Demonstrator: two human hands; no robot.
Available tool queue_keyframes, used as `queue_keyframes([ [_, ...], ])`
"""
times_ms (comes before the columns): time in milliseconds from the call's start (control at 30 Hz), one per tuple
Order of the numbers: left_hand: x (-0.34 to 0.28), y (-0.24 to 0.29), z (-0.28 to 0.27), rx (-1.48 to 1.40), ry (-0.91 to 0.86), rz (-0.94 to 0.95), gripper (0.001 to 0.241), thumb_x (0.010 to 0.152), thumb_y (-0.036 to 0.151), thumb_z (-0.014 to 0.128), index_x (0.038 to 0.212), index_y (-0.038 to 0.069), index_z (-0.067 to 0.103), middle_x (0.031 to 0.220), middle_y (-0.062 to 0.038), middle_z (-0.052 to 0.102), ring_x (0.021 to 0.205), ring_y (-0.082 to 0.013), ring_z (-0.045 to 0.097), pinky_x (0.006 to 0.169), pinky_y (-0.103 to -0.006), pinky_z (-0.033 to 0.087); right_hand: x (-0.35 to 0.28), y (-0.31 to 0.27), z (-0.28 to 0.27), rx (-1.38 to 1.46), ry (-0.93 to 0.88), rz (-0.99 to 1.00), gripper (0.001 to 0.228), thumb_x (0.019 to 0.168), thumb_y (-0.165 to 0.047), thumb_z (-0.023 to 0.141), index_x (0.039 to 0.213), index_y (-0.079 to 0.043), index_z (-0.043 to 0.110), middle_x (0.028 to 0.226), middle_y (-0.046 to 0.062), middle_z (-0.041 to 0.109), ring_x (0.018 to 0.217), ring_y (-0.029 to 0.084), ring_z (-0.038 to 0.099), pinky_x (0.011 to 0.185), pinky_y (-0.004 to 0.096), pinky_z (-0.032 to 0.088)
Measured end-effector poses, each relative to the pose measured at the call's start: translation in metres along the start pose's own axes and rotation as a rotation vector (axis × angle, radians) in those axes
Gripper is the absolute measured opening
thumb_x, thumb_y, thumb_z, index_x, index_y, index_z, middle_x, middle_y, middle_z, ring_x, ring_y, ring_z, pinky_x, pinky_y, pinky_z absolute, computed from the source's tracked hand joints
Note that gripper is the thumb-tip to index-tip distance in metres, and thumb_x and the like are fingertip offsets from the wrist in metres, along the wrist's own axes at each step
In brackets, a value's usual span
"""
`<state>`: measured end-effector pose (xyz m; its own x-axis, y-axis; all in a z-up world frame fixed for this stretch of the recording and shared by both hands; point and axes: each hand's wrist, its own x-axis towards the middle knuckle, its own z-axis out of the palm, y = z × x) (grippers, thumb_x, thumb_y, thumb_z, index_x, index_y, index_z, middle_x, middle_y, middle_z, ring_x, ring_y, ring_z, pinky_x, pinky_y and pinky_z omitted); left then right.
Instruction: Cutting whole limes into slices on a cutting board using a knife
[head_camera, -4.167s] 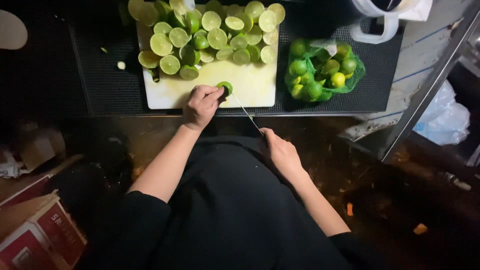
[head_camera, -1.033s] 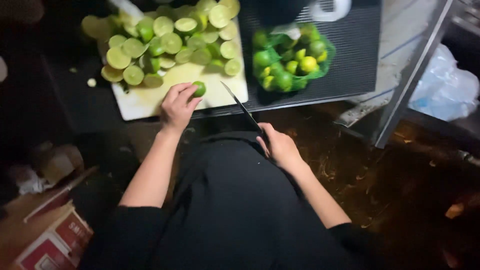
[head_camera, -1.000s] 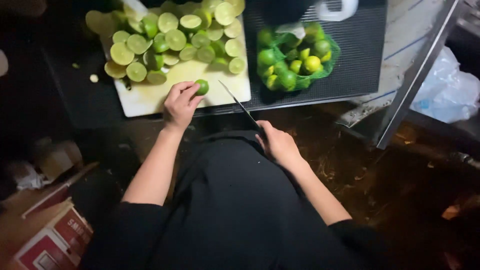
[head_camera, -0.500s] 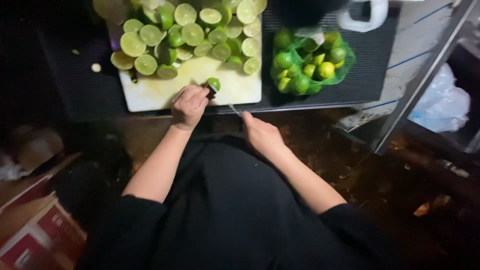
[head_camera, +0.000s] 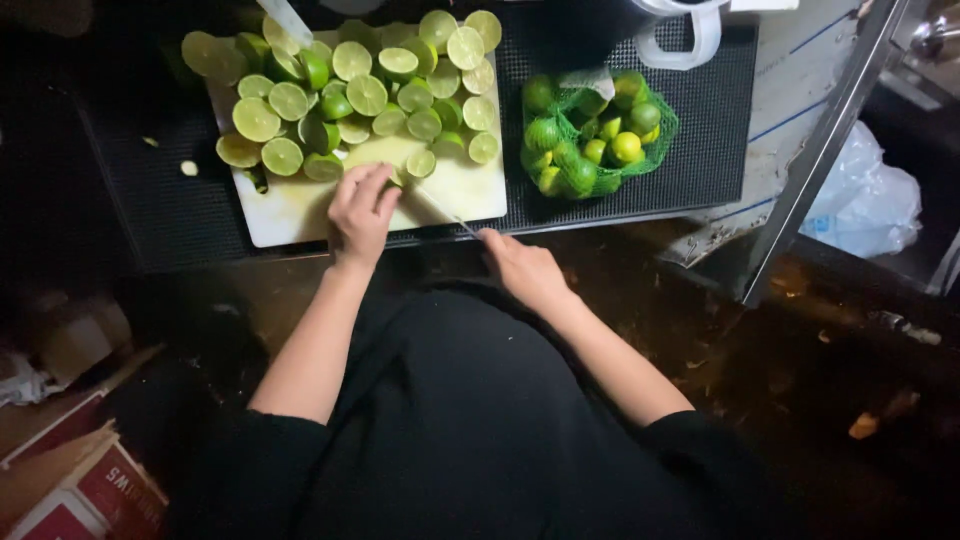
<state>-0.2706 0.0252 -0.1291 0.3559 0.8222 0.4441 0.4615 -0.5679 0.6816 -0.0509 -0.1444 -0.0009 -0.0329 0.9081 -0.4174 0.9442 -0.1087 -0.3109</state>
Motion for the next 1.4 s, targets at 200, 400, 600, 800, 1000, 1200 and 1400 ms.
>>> queue_keyframes([
  [200, 0.030, 0.003, 0.001, 0.085, 0.091, 0.040, 0.035, 0.080, -0.001, 0.091, 0.111, 0.001, 0.075, 0.110, -0.013, 0.070, 0.101, -0.0323, 0.072, 0.086, -0.0420, 0.063, -0.025, 0.007, -0.022, 0.076, -0.004, 0.033, 0.032, 0.105, -0.020, 0.045, 0.136, -0.013, 0.047, 0.102, 0.014, 0.070, 0.079, 0.041, 0.073, 0.065, 0.052, 0.059],
  [400, 0.025, 0.016, -0.007, 0.305, 0.044, 0.235, 0.038, 0.078, 0.022, 0.087, 0.114, 0.017, 0.076, 0.107, -0.002, 0.057, 0.096, -0.0226, 0.060, 0.082, -0.0383, 0.048, -0.041, 0.013, 0.001, 0.338, -0.098, 0.180, 0.045, 0.100, -0.024, 0.054, 0.142, -0.017, 0.044, 0.118, 0.016, 0.069, 0.098, 0.046, 0.071, 0.081, 0.059, 0.057],
  [600, 0.055, 0.025, 0.014, 0.344, -0.168, 0.400, 0.068, 0.070, 0.046, 0.090, 0.131, 0.023, 0.071, 0.109, 0.002, 0.067, 0.113, -0.0240, 0.056, 0.089, -0.0435, 0.045, -0.063, 0.010, 0.006, 0.394, -0.089, 0.321, 0.044, 0.099, -0.021, 0.055, 0.141, -0.021, 0.045, 0.113, 0.017, 0.072, 0.098, 0.045, 0.072, 0.080, 0.057, 0.057],
  [800, 0.071, 0.013, 0.012, 0.442, -0.152, 0.381, 0.060, 0.068, 0.011, 0.074, 0.127, 0.021, 0.070, 0.108, 0.002, 0.062, 0.112, -0.0251, 0.053, 0.086, -0.0444, 0.040, -0.068, 0.016, 0.018, 0.441, -0.008, 0.376, 0.036, 0.104, -0.030, 0.054, 0.138, -0.019, 0.047, 0.109, 0.020, 0.073, 0.098, 0.046, 0.072, 0.082, 0.058, 0.057],
  [1000, 0.066, 0.053, 0.030, 0.244, -0.163, 0.360, 0.060, 0.071, 0.013, 0.072, 0.130, 0.017, 0.069, 0.121, -0.006, 0.057, 0.118, -0.0354, 0.046, 0.097, -0.0523, 0.040, -0.084, 0.029, 0.017, 0.527, 0.116, 0.443, 0.039, 0.103, -0.031, 0.055, 0.139, -0.015, 0.050, 0.109, 0.025, 0.073, 0.098, 0.048, 0.071, 0.083, 0.059, 0.057],
  [1200, 0.111, 0.182, 0.110, 0.057, -0.193, 0.575, 0.026, 0.087, 0.027, 0.064, 0.112, 0.026, 0.073, 0.097, 0.004, 0.064, 0.095, -0.0225, 0.062, 0.077, -0.0379, 0.047, -0.112, 0.079, 0.060, 0.708, 0.559, 0.620, 0.036, 0.103, -0.027, 0.060, 0.134, -0.011, 0.053, 0.101, 0.028, 0.072, 0.096, 0.052, 0.068, 0.077, 0.060, 0.055],
  [1400, 0.130, 0.253, 0.193, 0.563, -0.702, 0.396, 0.056, 0.074, 0.078, 0.077, 0.087, 0.023, 0.071, 0.076, 0.004, 0.072, 0.075, -0.0227, 0.067, 0.069, -0.0404, 0.042, -0.130, 0.107, 0.046, 0.768, 0.597, 0.780, 0.038, 0.099, -0.035, 0.057, 0.130, -0.013, 0.053, 0.093, 0.010, 0.070, 0.083, 0.035, 0.067, 0.078, 0.042, 0.047],
])
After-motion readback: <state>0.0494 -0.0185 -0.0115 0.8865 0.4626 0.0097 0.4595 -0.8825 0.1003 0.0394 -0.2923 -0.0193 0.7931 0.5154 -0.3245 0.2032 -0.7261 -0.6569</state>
